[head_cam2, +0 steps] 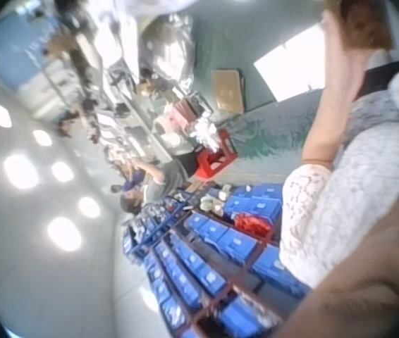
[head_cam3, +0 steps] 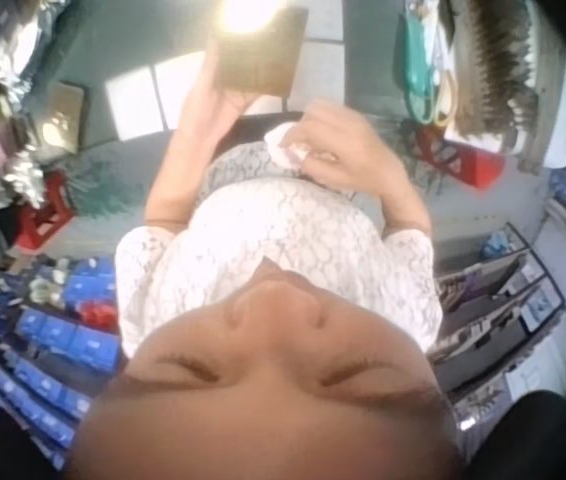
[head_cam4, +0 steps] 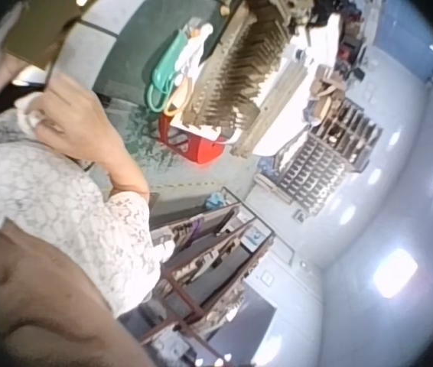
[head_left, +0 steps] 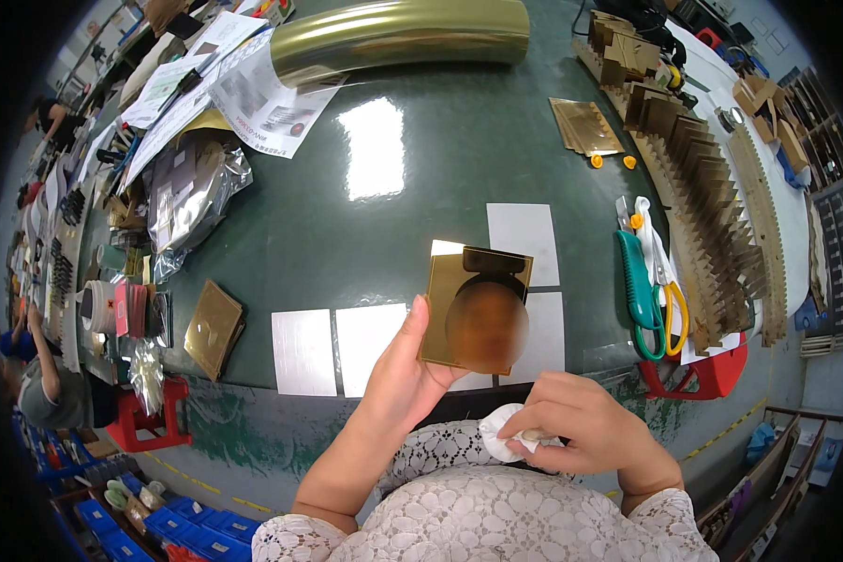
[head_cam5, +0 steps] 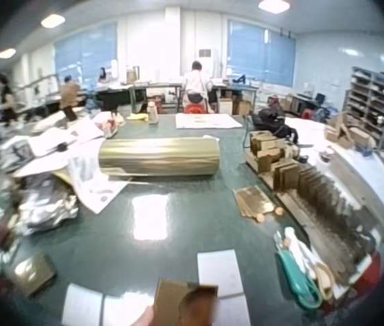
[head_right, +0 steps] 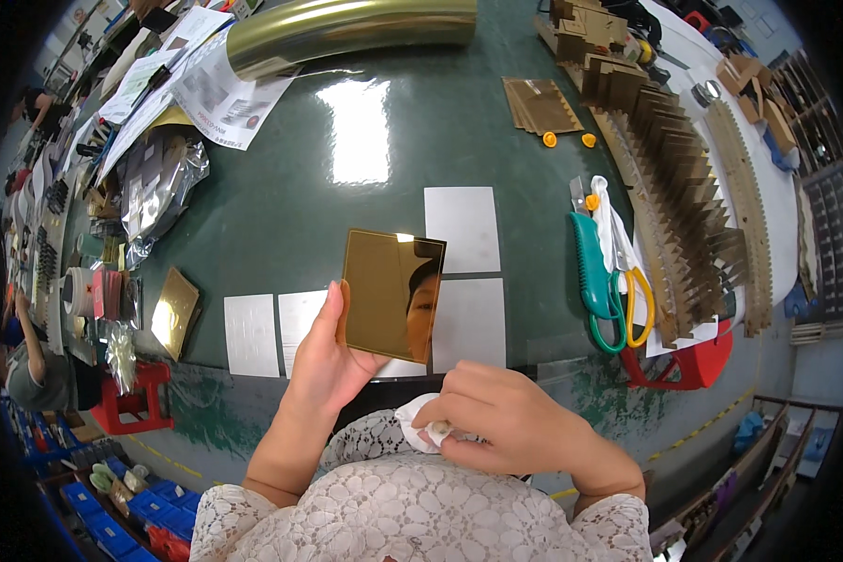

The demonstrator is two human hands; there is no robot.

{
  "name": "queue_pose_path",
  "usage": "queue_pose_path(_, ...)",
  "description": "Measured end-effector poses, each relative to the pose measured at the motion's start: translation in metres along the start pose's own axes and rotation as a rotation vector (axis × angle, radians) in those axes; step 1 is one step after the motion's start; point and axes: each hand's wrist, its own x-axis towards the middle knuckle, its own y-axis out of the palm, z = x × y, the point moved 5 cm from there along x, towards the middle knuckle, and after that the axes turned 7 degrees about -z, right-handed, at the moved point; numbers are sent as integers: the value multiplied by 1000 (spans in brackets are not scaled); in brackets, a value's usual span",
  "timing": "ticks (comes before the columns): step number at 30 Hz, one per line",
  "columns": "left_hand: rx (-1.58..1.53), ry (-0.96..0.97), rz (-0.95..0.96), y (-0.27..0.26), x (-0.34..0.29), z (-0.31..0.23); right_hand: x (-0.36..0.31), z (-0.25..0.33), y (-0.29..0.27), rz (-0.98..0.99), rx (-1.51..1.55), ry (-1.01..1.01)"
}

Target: The person cleans small square mirrors using a white cloth. They pick up mirrors from a stack, wipe the reflective surface, and place them back down. The person also handles a roll of gold film and uses scissors to cut a piece of it.

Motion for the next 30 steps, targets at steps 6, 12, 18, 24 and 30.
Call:
queue_pose_path(6, 10, 22, 29, -1, -1, 0, 1, 2, -7, -49, -9, -2)
queue_pose_path(12, -29, 5, -33, -4, 0, 0, 2, -6, -15, -183, -1, 57)
queue_pose_path(18, -22, 12, 12, -7, 0, 1, -4, -28, -32, -254, 124, 236)
queue_pose_path(24, 70, -144, 87, -7, -7, 4, -9, -58, -52, -346, 484, 534)
queue_pose_path(30, 365, -369, 191, -8, -14, 6, -5, -63, -36, 31, 643, 575)
